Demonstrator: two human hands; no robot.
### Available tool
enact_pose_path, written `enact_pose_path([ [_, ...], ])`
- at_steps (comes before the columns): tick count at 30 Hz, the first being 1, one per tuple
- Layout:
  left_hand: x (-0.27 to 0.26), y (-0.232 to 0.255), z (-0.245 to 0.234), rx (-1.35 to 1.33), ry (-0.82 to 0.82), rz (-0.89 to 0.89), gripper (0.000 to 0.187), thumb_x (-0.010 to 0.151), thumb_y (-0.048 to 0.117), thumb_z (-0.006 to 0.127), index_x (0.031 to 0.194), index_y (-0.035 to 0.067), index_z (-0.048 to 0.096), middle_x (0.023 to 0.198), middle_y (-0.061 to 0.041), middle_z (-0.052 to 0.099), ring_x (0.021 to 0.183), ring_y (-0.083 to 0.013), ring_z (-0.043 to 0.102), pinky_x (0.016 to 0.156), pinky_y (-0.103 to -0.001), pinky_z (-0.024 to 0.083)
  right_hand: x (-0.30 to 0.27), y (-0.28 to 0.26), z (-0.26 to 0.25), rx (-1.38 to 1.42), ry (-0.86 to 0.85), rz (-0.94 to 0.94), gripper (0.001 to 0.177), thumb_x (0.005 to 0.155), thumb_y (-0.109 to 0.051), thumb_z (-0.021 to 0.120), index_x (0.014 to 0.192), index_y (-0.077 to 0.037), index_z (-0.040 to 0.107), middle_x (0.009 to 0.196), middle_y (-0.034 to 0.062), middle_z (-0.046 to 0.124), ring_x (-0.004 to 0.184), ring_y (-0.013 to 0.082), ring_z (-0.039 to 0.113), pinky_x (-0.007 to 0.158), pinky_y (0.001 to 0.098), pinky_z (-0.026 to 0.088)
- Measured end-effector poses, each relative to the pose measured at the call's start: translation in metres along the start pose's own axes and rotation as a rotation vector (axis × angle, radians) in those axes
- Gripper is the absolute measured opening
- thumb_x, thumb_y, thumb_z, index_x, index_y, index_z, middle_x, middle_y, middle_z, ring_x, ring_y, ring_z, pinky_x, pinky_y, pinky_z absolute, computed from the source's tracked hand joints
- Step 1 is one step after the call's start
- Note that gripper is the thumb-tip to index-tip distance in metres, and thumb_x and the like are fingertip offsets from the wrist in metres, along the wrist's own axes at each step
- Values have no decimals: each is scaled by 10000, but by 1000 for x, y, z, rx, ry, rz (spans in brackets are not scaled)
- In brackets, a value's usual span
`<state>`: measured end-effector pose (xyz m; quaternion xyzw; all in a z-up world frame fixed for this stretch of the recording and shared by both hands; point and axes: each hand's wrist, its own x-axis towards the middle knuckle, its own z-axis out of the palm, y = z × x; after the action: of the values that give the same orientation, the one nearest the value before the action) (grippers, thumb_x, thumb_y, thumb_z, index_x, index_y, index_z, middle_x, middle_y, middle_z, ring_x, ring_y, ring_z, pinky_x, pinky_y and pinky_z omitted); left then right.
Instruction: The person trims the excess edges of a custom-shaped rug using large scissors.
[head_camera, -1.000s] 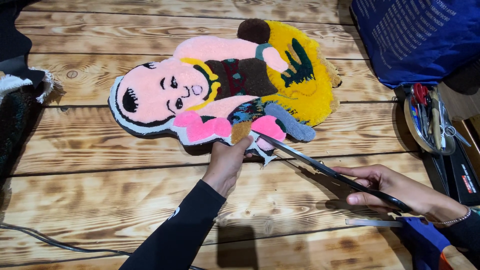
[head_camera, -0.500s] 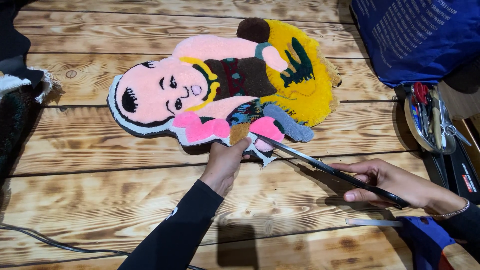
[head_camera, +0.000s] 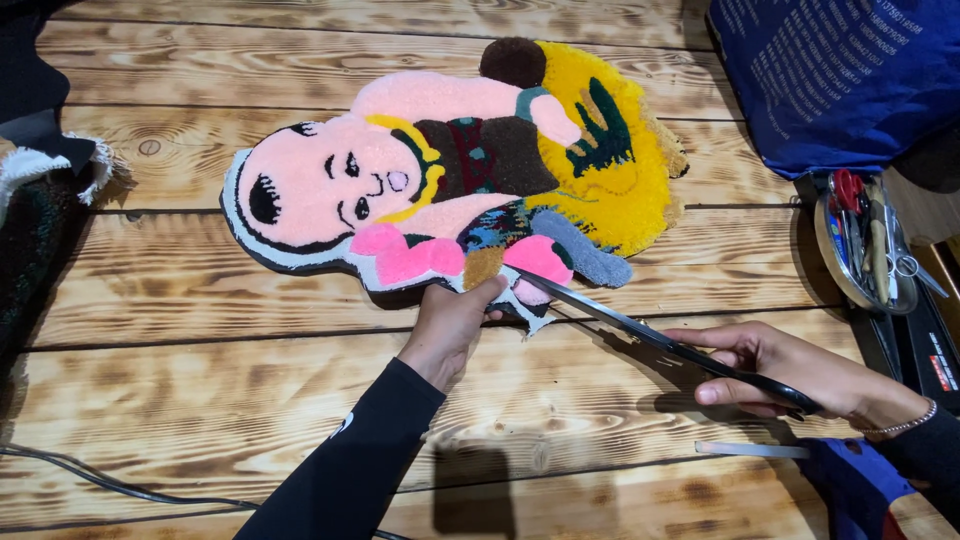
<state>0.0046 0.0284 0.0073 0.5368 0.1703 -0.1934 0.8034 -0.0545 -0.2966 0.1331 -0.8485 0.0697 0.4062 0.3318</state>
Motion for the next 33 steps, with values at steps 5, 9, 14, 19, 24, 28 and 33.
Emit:
enact_pose_path([
  [5, -12, 10, -1, -88, -43, -2, 380, 864, 210, 766, 1071, -96, 675, 1037, -131, 752, 914, -177, 725, 800, -331, 592, 0, 14, -1, 55, -33, -25, 864, 777, -296, 863, 1566, -270, 513, 538, -14, 388, 437, 97, 378, 420, 304, 315],
  [9, 0, 11, -18, -457, -124, -45, 535, 920, 373, 682, 1309, 13, 609, 1266, -123, 693, 1124, -215, 687, 973, -408, 562, -7, 41, -9, 85, -50, -132, 883, 797, -316, 839, 1599, -243, 476, 589, -33, 472, 471, 82, 404, 429, 285, 334],
  [14, 6, 31, -37, -600, -176, -39, 531, 959, 368, 587, 1361, 29, 520, 1331, -164, 642, 1178, -276, 668, 1003, -472, 560, -6, 79, -5, 239, 68, -168, 876, 801, -295, 793, 1592, -173, 437, 608, -9, 449, 477, 98, 402, 412, 290, 305],
  [19, 25, 33, -56, -485, -200, -46, 470, 998, 260, 565, 1357, -39, 514, 1332, -210, 637, 1196, -302, 667, 1012, -477, 576, 6, 81, -2, 265, 222, -184, 771, 903, -353, 726, 1588, -79, 502, 563, 45, 508, 431, 125, 470, 390, 299, 360],
  [24, 23, 31, -67, -489, -165, 16, 393, 990, 195, 610, 1319, -14, 555, 1287, -165, 665, 1167, -274, 676, 994, -445, 577, 16, 28, 20, 219, 472, -72, 667, 900, -303, 749, 1489, -32, 590, 693, 161, 564, 525, 174, 479, 460, 316, 344],
  [28, 4, 36, -75, -497, -166, 65, 370, 991, 192, 601, 1308, 6, 562, 1279, -158, 668, 1156, -266, 685, 994, -439, 580, 46, -9, 31, 469, 457, -284, 647, 852, -285, 706, 1403, 4, 528, 911, 88, 755, 762, 118, 741, 656, 259, 607],
  [33, -18, 38, -93, -546, -203, 114, 375, 1003, 191, 586, 1334, 16, 553, 1293, -156, 663, 1163, -263, 674, 994, -429, 566, 100, -32, 44, 776, 547, -421, 451, 915, -240, 739, 1245, 55, 652, 952, 95, 714, 813, 149, 703, 753, 318, 629],
])
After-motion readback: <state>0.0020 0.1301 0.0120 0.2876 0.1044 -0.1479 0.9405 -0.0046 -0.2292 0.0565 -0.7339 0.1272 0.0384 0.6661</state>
